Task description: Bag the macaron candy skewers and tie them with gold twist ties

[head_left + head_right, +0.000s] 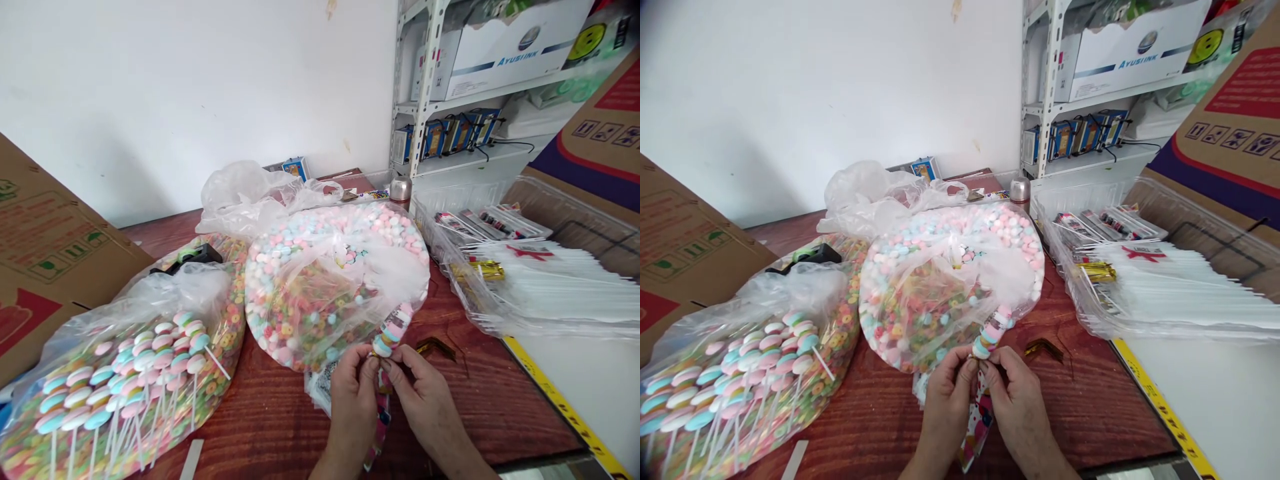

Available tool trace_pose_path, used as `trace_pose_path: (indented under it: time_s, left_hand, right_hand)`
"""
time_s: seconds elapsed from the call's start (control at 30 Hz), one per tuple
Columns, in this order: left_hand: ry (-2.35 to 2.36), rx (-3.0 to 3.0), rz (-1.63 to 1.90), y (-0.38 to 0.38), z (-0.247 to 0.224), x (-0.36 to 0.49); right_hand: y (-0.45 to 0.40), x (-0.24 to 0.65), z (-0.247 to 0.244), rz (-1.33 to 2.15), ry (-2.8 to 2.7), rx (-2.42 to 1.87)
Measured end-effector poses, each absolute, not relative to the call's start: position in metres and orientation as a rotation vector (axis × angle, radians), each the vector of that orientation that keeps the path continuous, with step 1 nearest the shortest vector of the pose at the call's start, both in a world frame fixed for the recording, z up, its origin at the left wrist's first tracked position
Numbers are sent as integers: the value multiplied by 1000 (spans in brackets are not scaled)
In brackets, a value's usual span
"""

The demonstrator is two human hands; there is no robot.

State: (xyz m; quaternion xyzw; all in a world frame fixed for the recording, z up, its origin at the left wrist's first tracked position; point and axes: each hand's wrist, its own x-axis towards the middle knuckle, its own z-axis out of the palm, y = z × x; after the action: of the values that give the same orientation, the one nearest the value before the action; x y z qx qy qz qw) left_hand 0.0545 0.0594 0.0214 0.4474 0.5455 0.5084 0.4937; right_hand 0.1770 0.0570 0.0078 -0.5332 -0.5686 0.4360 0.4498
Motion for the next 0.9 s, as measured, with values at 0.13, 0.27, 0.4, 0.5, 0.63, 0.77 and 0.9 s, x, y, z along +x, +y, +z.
trace_pose_path:
  time_s: [0.13, 0.27, 0.4, 0.5, 0.63, 0.77, 0.9]
  left_hand:
    - [1446, 1794, 1120, 57, 15, 45]
    - [1471, 1698, 1143, 57, 15, 49]
    - [1441, 1378, 1175, 58, 23, 54]
    - [1427, 1322, 1198, 59, 27, 54]
    - [1413, 1373, 1198, 57, 28, 53]
    - [1357, 1238, 1173, 57, 28, 56]
    - [1100, 1024, 1160, 62, 36, 54]
  right_hand:
    - [58, 181, 8, 991, -1491, -1304]
    - [57, 181, 8, 1047, -1514, -1257]
    - [57, 178, 3, 1174, -1428, -1204]
    - [57, 176, 2, 1258, -1351, -1186]
    - [57, 172, 6, 1301, -1253, -1235]
    - [58, 172, 12, 1146, -1336, -1283]
    - [57, 176, 16, 856, -1570, -1262]
